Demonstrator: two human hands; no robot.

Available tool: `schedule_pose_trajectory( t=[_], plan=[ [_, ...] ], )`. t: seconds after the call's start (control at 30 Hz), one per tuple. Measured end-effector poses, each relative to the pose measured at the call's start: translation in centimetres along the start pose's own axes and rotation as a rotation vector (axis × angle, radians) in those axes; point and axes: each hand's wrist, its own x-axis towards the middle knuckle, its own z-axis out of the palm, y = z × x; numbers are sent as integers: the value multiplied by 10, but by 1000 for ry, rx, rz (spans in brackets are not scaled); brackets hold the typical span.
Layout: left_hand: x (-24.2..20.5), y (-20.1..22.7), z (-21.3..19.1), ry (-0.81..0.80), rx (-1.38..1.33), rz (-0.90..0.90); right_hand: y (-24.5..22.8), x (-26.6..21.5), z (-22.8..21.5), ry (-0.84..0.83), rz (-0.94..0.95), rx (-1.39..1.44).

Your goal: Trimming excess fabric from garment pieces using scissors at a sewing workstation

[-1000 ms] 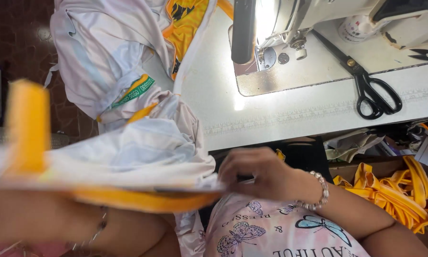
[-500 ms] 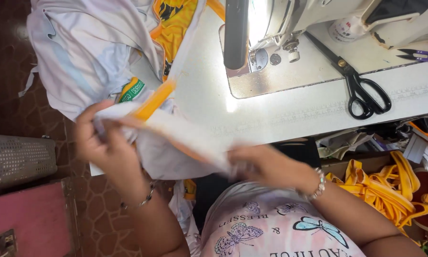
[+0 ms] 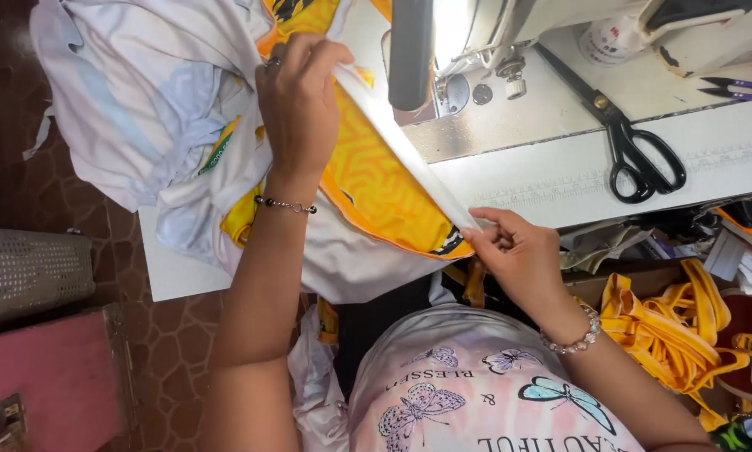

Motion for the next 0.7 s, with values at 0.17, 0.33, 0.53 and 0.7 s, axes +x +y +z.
schedule_pose_trajectory(
  t=[0.17,0.33,0.53,0.7],
  plan=[
    [-9,-33,44,-60,177,59,-5,4,-1,-46,-139,-37],
    [-17,-15,39,-130,165,36,3,9,1,-44,-208,-107],
    [-53,10,30,-593,225,-18,8,4,-10,-57,-448,-286],
    [-102,96,7,-335,-395,51,12,3,-44,-19,-436,-353]
  ],
)
